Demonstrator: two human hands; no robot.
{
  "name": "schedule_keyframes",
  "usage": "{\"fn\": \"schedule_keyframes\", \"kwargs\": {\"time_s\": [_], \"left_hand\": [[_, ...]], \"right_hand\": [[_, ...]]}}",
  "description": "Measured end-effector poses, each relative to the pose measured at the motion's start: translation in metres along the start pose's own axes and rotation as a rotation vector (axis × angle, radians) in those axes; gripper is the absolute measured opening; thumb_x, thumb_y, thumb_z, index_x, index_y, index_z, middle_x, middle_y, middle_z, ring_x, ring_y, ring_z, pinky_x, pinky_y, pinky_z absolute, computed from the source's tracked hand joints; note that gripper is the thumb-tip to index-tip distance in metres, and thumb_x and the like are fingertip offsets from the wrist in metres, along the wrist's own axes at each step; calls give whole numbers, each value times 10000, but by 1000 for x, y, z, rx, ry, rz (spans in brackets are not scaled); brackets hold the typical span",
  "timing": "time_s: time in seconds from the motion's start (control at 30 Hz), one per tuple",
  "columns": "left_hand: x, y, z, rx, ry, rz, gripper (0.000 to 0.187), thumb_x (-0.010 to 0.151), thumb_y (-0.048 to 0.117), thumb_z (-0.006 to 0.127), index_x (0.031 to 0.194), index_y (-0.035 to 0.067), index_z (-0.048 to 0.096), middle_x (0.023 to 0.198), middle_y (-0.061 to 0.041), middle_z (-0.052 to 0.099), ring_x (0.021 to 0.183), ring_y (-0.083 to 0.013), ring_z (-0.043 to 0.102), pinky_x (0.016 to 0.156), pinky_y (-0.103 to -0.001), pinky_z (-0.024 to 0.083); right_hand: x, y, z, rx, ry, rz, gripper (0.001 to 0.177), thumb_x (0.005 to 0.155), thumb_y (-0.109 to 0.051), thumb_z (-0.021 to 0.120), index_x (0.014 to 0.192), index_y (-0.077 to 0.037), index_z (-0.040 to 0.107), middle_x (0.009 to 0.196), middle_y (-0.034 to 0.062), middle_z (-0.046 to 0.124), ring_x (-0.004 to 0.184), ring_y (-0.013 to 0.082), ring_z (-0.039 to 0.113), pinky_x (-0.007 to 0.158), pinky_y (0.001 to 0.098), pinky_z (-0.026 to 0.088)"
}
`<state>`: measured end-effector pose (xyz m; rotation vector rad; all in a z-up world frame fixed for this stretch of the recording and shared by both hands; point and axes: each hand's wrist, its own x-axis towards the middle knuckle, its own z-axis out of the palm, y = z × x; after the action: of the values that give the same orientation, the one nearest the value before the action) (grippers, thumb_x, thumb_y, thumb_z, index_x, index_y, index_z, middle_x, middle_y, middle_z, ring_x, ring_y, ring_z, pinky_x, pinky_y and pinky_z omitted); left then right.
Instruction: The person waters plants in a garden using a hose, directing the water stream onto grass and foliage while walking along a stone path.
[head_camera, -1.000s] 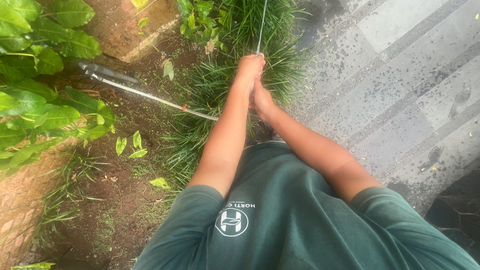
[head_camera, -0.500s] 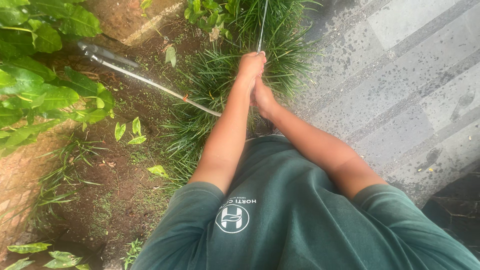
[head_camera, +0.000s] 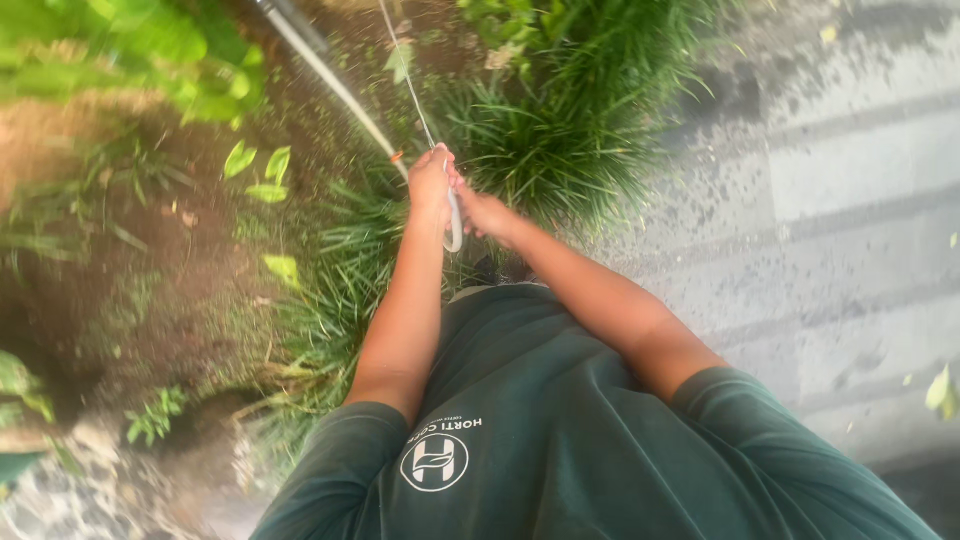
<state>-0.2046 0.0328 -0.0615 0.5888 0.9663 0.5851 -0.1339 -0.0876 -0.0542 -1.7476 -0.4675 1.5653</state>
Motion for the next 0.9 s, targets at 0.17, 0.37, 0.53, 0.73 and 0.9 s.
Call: {"fn": "schedule_keyframes", "kwargs": {"time_s": [0.17, 0.37, 0.53, 0.73, 0.9], "left_hand": [[-22, 3, -34, 52, 100, 29, 253, 1000, 202, 601, 804, 43, 594, 574, -19, 483, 442, -126, 422, 400, -292, 337], [-35, -6, -25, -28, 211, 34, 215, 967, 174, 619, 797, 45, 598, 581, -15, 484, 447, -123, 423, 401, -295, 336], [-36, 1, -13, -210, 303, 66, 220, 970, 184, 602, 794, 56, 571, 573, -22, 476, 439, -132, 434, 391, -299, 332], [-25, 8, 4, -462, 368, 195, 214, 982, 151, 572, 811, 24, 586, 591, -35, 488, 427, -139, 423, 377, -318, 335], [-33, 32, 52, -399, 491, 208, 222, 993, 165, 586, 835, 12, 615, 607, -28, 515, 424, -115, 407, 374, -291, 331]], "right_hand": [[57, -84, -7, -166, 104, -327, 627, 1002, -552, 340, 1367, -128, 620, 1285, 73, 691, 1056, 243, 661, 947, 389, 509], [106, -141, 18, -649, -81, -741, 498, 1033, -438, 475, 1312, -72, 664, 1396, 154, 645, 1287, 295, 597, 1088, 364, 436], [121, -135, 8, -318, 220, -847, 474, 1037, -377, 552, 1304, 3, 648, 1366, 199, 650, 1249, 279, 637, 1071, 365, 465], [61, -49, -17, -70, -416, -121, 474, 1041, -502, 369, 1094, -122, 648, 940, 20, 698, 858, 140, 669, 830, 347, 556], [35, 1, -45, 35, -508, -209, 533, 1095, -549, 331, 973, -85, 563, 781, 27, 591, 699, 143, 576, 650, 292, 498]]}}
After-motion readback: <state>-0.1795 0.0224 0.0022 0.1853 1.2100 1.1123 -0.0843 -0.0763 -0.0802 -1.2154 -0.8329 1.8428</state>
